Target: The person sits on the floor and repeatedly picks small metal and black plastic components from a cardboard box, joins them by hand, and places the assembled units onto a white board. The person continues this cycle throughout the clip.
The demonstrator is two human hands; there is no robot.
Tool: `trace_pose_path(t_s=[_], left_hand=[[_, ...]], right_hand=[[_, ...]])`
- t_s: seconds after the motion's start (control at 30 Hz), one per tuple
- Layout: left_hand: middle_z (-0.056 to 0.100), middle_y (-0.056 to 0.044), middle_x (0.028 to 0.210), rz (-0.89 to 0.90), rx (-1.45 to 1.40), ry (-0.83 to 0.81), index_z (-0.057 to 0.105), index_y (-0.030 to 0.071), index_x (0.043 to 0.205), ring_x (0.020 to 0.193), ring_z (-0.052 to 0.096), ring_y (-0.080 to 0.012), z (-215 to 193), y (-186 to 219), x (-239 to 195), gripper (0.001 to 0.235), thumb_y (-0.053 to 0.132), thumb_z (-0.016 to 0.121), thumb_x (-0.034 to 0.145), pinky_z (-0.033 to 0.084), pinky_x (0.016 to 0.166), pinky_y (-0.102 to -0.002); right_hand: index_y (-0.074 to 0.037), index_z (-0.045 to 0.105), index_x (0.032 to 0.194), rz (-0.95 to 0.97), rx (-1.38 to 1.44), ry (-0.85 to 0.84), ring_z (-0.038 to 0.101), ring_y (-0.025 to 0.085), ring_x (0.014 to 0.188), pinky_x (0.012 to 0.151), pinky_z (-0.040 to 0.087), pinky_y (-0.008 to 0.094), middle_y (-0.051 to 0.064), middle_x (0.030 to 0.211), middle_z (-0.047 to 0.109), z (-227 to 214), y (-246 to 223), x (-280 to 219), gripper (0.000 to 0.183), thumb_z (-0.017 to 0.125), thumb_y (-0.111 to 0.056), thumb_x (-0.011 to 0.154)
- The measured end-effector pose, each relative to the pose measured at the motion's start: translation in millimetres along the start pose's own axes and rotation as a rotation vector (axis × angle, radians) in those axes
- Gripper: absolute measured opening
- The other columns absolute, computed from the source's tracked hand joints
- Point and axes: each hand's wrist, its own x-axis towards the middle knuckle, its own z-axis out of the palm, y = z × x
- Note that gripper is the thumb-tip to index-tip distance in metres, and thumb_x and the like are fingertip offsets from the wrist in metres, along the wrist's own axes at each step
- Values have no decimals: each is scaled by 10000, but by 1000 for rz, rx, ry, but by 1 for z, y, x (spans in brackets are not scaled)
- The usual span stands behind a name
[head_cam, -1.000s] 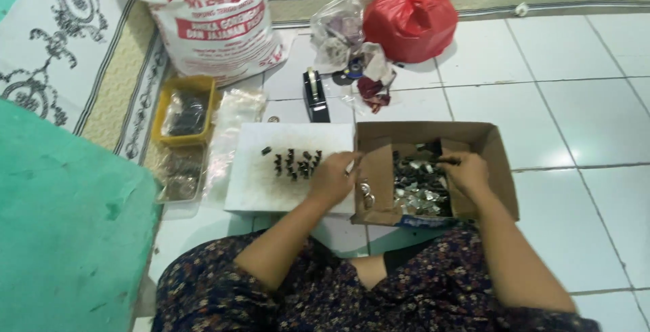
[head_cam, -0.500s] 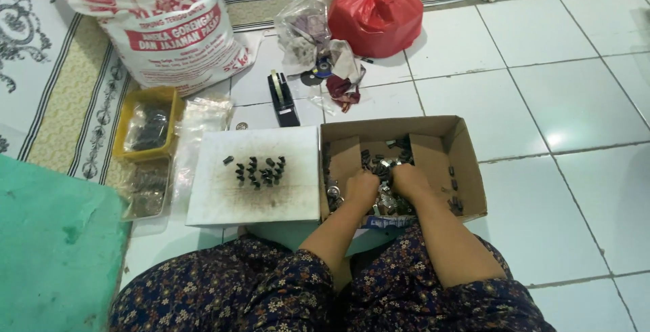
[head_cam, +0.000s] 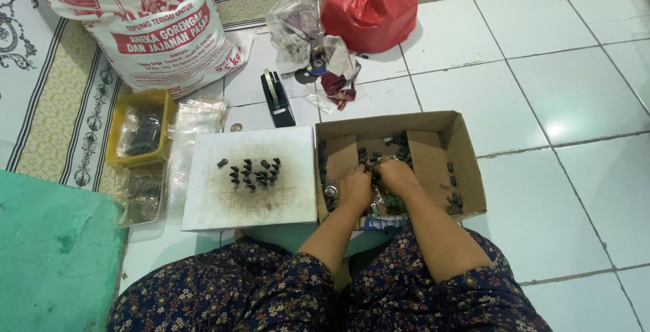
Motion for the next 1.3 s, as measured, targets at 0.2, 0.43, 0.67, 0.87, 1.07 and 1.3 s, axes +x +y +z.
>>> trace_pose_path(t_s=[0.2, 0.43, 0.67, 0.87, 1.07, 1.3], left_hand=[[642, -112, 1088, 43, -5, 75, 738, 63, 1044, 1090, 616, -317, 13, -7, -3, 199, 55, 600, 900, 626, 815, -481], [657, -29, 920, 61, -125, 310, 710, 156, 1027, 945, 663, -242, 9, 1, 0, 183, 138, 711, 845, 620, 739, -406], [697, -28, 808, 121, -308, 533, 709, 134, 980, 813, 698, -217, -18, 28, -8, 137, 89, 752, 858, 598, 717, -307], [669, -39, 744, 217, -255, 643, 704, 105, 924, 748, 678, -201, -26, 33, -15, 114, 80, 768, 832, 591, 652, -273], [663, -49, 714, 261, -219, 685, 710, 93, 899, 698, 670, -201, -40, 34, -27, 101, 57, 763, 821, 579, 639, -263], [703, -126, 758, 215, -383, 671, 730, 40, 901, 738, 711, -276, -72, 10, -57, 48, 29, 748, 858, 562, 757, -327]], right_hand=[[-71, 784, 1071, 78, 186, -85, 708, 365, 1102, 962, 571, 480, 159, 1099, 762, -16, -6, -16, 229, 711, -144, 866], [0, 789, 1058, 196, 722, 186, 685, 461, 1087, 896, 566, 520, 250, 1071, 760, -2, 23, -20, 256, 795, -94, 820], [-23, 761, 1094, 421, 1230, 314, 699, 303, 861, 637, 621, 393, 210, 1005, 724, 12, 38, -20, 224, 786, -110, 889], [-21, 739, 1069, 434, 1435, 297, 683, 234, 720, 604, 629, 359, 129, 868, 678, 10, 36, -24, 173, 750, -98, 916], [-17, 728, 1072, 416, 1449, 290, 695, 221, 756, 650, 631, 353, 104, 883, 667, 5, 23, -25, 159, 708, -99, 937], [-70, 699, 1215, 605, 1320, 580, 710, 375, 996, 775, 641, 498, 214, 1118, 696, -28, 67, -60, 239, 595, -195, 1040]])
